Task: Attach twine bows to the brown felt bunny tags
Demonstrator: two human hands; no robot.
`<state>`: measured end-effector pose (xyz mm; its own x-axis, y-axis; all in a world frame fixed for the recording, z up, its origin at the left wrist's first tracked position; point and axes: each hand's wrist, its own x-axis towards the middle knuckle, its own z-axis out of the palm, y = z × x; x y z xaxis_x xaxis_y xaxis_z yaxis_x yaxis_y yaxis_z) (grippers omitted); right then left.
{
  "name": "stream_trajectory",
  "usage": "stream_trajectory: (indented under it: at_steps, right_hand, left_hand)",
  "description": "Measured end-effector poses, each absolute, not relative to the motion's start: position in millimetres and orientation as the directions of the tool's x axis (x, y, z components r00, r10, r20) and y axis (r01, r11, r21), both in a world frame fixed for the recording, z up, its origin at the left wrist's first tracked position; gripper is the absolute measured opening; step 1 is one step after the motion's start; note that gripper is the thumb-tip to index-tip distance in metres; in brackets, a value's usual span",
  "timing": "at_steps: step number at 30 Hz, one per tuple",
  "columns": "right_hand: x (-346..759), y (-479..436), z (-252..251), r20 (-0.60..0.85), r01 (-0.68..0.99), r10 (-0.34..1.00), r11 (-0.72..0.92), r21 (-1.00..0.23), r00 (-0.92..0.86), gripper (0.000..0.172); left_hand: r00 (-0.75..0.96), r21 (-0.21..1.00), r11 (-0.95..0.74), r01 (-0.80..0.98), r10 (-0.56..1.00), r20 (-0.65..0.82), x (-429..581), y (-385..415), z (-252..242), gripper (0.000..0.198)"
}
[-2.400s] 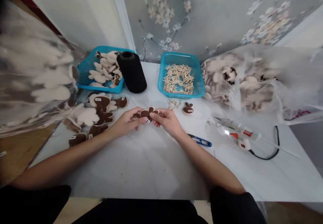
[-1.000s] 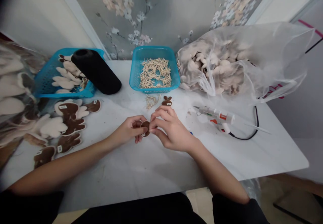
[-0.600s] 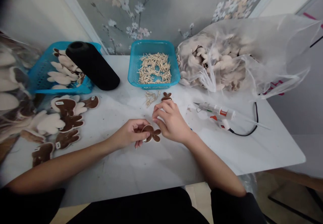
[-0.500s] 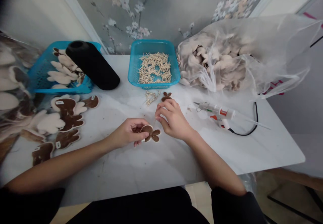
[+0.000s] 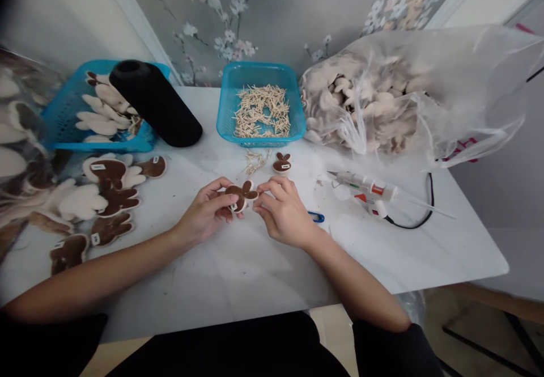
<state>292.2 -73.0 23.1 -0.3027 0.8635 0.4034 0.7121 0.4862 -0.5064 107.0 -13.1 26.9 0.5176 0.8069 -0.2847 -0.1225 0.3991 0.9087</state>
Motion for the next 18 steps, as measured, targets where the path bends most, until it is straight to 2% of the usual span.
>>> stream_trajectory:
  at_steps: [5,10,15,18]
  right_hand:
    - [282.9,-79.4,23.7,0.491,0.747,0.839,0.479,-0.462,-0.235,0.010]
    - [280.8,-80.5,25.2,0.498,0.753,0.833,0.486,-0.444,-0.244,0.011]
    - [286.0,-78.0,26.4,0.472,0.758,0.849,0.467,-0.456,-0.240,0.008]
    - [288.9,-76.9,27.9,0.400,0.721,0.885,0.436,-0.539,-0.237,0.008]
  left_hand:
    - [0.486,0.914,0.399,-0.078,0.815,-0.314,109.4,-19.0,25.2,0.023]
    - [0.537,0.942,0.324,0.083,0.782,-0.316,109.2,-22.4,20.7,0.019]
    - [0.643,0.981,0.065,0.182,0.747,-0.169,108.4,-26.0,19.4,0.012]
    - [0.656,0.951,-0.194,0.242,0.755,-0.013,106.0,-23.8,19.9,0.010]
